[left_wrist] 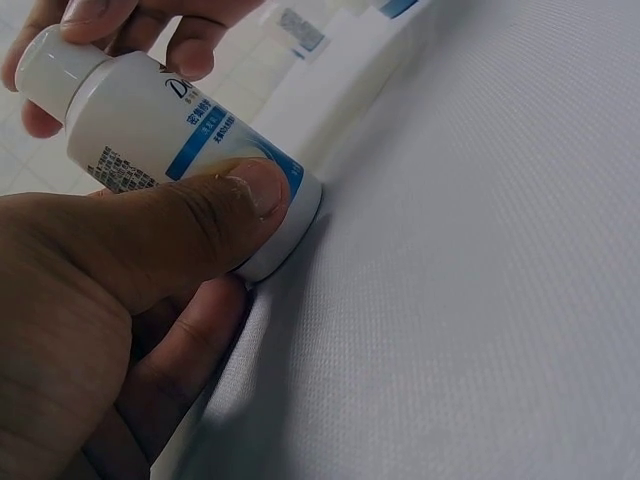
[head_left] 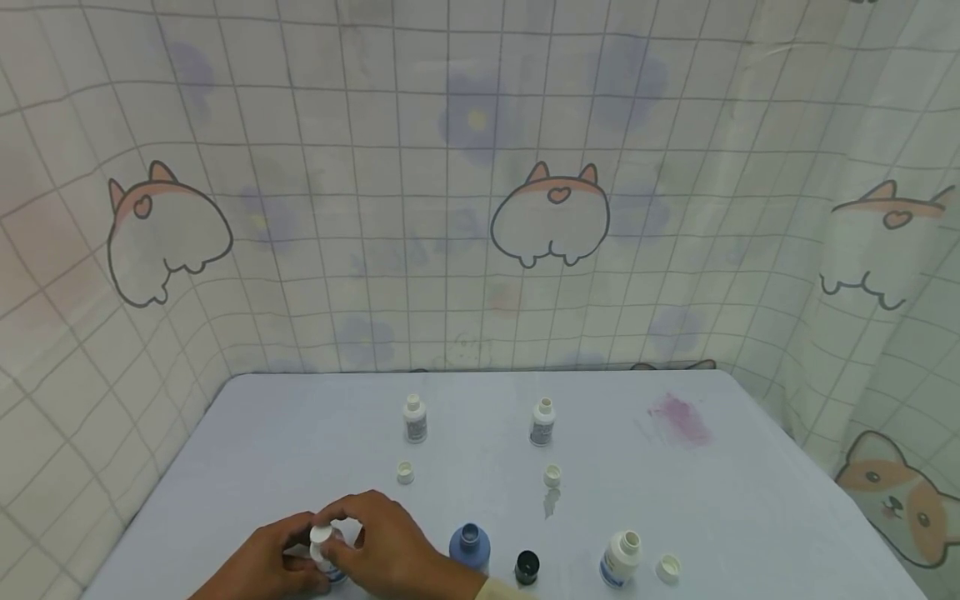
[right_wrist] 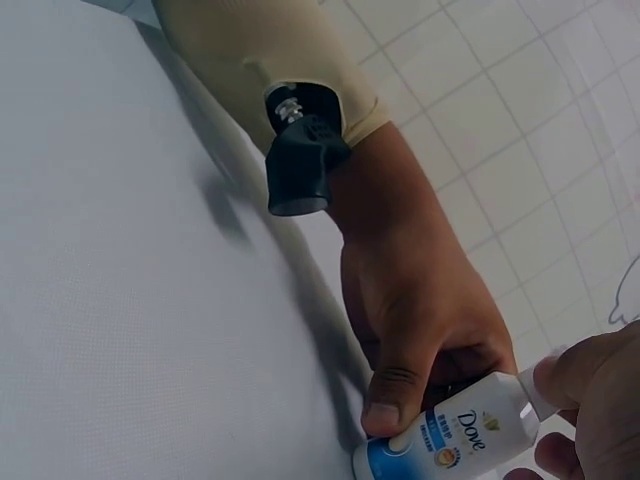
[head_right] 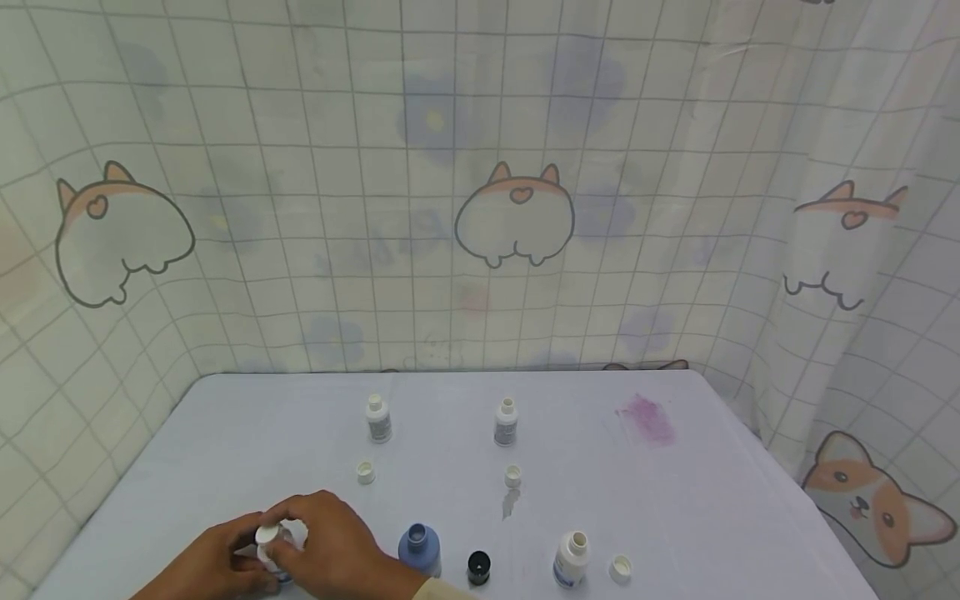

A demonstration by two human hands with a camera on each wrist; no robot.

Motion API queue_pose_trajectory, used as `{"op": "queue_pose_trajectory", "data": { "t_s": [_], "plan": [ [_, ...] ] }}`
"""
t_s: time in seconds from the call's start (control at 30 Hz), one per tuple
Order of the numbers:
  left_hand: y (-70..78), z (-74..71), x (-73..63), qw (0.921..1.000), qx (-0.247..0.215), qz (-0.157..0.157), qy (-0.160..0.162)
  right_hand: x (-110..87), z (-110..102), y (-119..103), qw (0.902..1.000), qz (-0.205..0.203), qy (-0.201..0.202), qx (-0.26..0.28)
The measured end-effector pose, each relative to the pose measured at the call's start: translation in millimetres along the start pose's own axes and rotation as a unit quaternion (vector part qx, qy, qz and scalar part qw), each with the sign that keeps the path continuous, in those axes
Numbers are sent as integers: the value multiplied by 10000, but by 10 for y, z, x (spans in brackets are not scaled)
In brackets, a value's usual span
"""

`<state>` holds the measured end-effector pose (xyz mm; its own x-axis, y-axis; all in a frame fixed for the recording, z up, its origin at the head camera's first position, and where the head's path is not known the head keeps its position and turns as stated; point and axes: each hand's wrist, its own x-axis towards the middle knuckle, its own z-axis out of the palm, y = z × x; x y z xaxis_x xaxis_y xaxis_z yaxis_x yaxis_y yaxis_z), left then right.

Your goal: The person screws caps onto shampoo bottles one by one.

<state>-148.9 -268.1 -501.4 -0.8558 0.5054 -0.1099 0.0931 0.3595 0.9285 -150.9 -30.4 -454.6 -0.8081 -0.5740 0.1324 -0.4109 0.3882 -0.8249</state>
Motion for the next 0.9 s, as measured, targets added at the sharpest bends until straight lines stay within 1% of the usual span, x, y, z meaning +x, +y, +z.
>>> {"op": "queue_pose_trajectory", "data": {
  "t_s": [0.13, 0.3, 0.4, 0.57, 0.73, 0.8, 0.9],
  "plan": [
    [8, -1, -4, 10000, -2, -2, 33, -7, -1, -3, 10000, -59, -73, 0],
    [-4, 3, 9, 9998, 165, -14, 64, 1, 25, 22, 9991, -230, 191, -285],
    [-10, 5, 10, 9997, 225, 2, 75, 10, 36, 34, 9988, -263, 272, -311],
    [-17, 11, -4, 10000, 65, -22, 45, 9, 21, 23, 9997, -119, 135, -177],
    [-21, 6, -7, 10000, -41, 37, 34, 2, 3, 5, 9998, -163, -61, -109],
    [-22, 1, -7, 10000, -26, 35, 33, 2, 2, 2, 9997, -172, -34, -176],
    [-21, -3, -4, 10000, 57, 8, 32, 3, 8, 2, 9996, -81, 75, -258]
  ]
}}
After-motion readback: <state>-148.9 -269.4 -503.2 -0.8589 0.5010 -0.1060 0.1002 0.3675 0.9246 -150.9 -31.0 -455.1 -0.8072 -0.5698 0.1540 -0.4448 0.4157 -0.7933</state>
